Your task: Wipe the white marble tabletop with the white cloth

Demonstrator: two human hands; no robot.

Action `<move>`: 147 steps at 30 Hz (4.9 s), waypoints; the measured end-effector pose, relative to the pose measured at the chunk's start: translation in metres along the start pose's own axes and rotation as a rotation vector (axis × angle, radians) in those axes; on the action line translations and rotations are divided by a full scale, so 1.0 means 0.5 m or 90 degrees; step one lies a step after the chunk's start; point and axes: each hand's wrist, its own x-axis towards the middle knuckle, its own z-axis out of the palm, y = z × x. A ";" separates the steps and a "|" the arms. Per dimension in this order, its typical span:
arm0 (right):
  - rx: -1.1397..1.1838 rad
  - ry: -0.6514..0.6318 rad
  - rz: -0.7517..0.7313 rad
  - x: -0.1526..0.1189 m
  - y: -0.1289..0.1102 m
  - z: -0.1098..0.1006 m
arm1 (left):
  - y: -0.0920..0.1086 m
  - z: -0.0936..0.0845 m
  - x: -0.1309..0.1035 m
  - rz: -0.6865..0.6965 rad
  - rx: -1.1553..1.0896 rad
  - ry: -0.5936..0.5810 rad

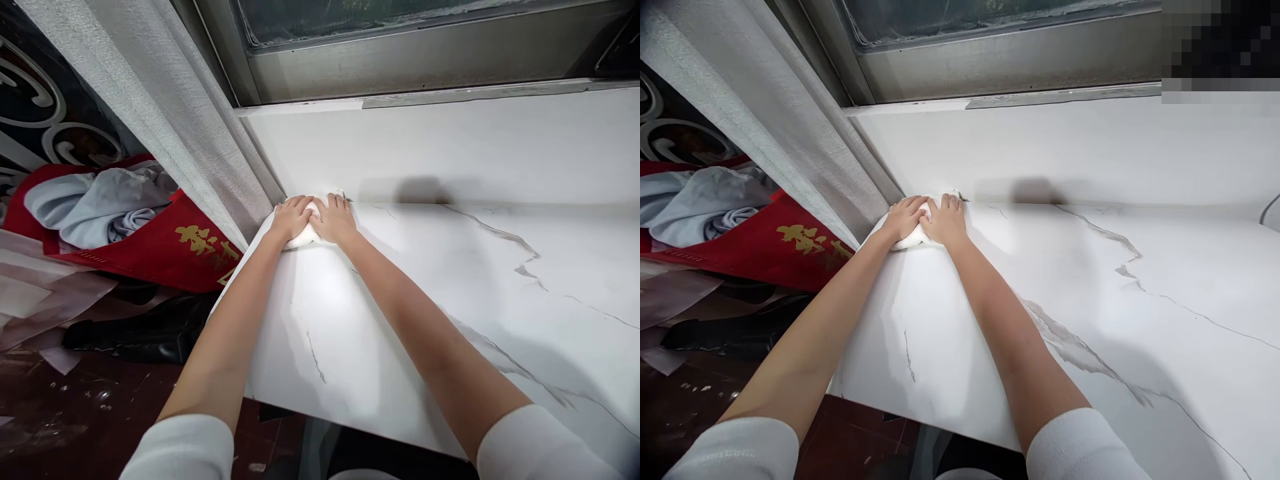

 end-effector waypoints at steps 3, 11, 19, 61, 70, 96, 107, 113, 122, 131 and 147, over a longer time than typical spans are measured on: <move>-0.011 -0.014 -0.002 0.013 0.005 -0.001 | -0.002 0.001 0.012 -0.005 -0.001 0.000; -0.033 0.013 -0.011 0.013 0.003 0.005 | -0.005 0.002 0.014 -0.003 -0.002 0.004; -0.031 -0.003 -0.039 -0.046 -0.024 0.002 | 0.007 -0.005 -0.068 -0.021 0.026 0.009; 0.085 -0.106 -0.239 -0.144 -0.079 -0.014 | 0.017 0.003 -0.272 -0.172 0.047 0.108; 0.023 -0.059 -0.090 -0.002 0.004 -0.010 | 0.012 0.016 -0.022 -0.112 -0.025 0.098; -0.039 0.031 -0.065 -0.137 0.018 -0.019 | 0.103 0.012 -0.111 -0.046 0.043 0.019; 0.003 -0.044 -0.232 -0.420 -0.035 -0.120 | 0.168 -0.005 -0.442 0.039 0.019 0.017; 0.125 -0.094 -0.262 -0.485 -0.053 -0.151 | 0.195 -0.012 -0.545 0.034 0.015 0.008; 0.374 -0.217 -0.082 -0.428 -0.042 -0.139 | 0.204 0.001 -0.497 0.024 0.052 -0.016; 0.146 -0.039 -0.118 -0.231 0.089 -0.098 | 0.254 0.029 -0.227 0.001 0.013 0.009; 0.050 0.037 0.017 -0.067 0.239 -0.103 | 0.283 0.075 0.027 0.035 -0.067 0.044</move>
